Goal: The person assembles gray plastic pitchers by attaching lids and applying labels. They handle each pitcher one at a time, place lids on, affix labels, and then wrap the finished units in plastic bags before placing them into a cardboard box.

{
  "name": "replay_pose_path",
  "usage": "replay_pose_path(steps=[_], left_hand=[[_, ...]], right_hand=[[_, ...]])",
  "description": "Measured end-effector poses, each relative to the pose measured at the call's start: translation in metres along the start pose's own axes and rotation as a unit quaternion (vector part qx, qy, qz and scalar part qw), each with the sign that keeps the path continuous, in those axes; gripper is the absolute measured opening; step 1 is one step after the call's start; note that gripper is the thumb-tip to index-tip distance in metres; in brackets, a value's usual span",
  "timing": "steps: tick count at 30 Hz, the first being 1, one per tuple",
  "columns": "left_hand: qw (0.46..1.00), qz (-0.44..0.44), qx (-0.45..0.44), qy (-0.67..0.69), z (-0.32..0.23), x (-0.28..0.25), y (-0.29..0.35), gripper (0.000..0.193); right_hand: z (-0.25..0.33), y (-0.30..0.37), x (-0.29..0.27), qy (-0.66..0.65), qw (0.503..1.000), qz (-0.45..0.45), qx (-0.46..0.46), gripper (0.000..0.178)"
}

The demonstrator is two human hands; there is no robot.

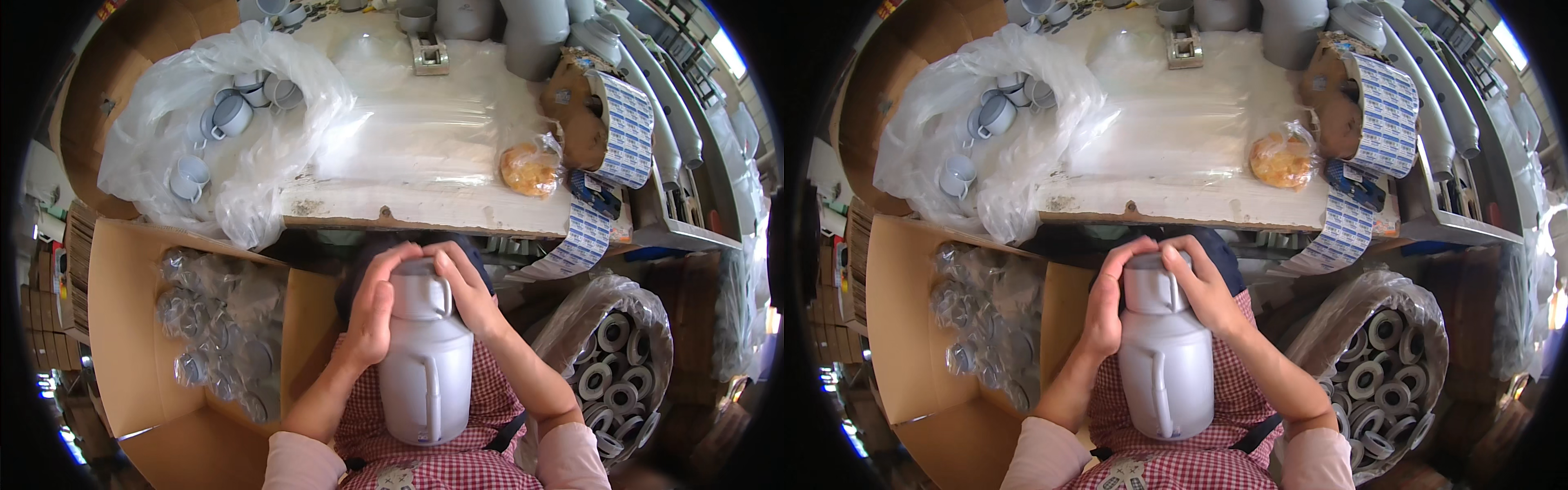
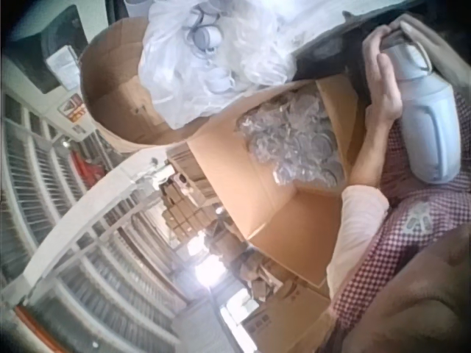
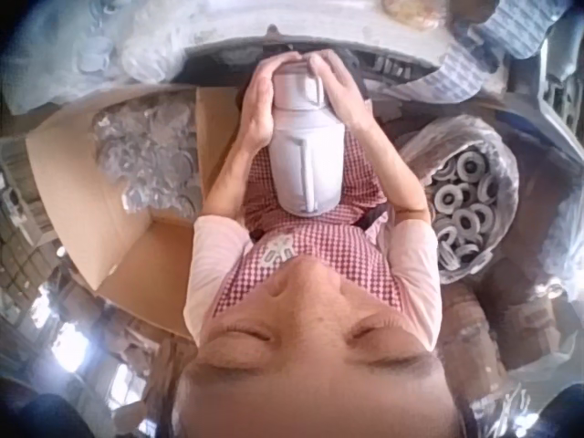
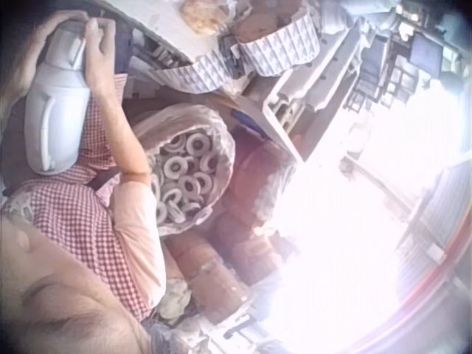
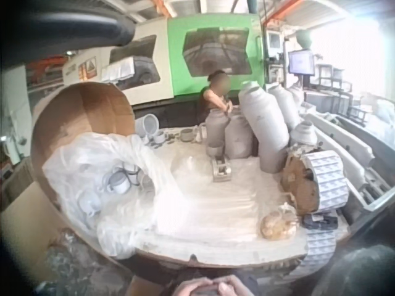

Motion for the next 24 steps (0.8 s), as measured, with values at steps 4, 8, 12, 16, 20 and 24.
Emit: replay_pose_path(steps=[4, 8, 12, 16, 20, 24], left_hand=[[0.998, 0.000, 0.064, 0.023, -0.011, 0.007, 0.022, 0.047], [1.000, -0.011, 0.027, 0.005, -0.004, 0.006, 0.026, 0.054], [0.996, -0.023, 0.008, 0.084, 0.014, 0.001, 0.002, 0.032], [0.996, 0.014, -0.009, 0.086, 0.022, -0.010, -0.031, 0.039], [0.999, -0.006, 0.000, -0.032, 0.024, -0.046, -0.059, 0.038], [0.992, -0.093, -0.082, -0.031, 0.033, -0.070, -0.083, 0.040]], right_hand=[[-0.002, 0.045, 0.010, 0.103, 0.994, -0.025, -0.027, 0.045], [0.022, 0.035, -0.003, 0.114, 0.993, 0.042, -0.016, 0.045], [0.058, -0.080, -0.036, 0.350, 0.937, 0.007, -0.010, 0.031], [0.057, -0.207, -0.035, 0.517, 0.793, -0.039, -0.319, 0.019], [0.028, -0.250, -0.036, 0.530, 0.804, 0.012, -0.269, 0.019], [0.027, -0.252, -0.050, 0.403, 0.902, -0.027, -0.153, 0.023]])
Point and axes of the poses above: each hand's wrist, its own y-axis away from the middle knuckle, its own x-axis out of the palm, z = x × y, the point moved 2 cm from there along -y, towards the middle knuckle, and after that the axes turned 3 degrees about z, right-handed, at the moved point
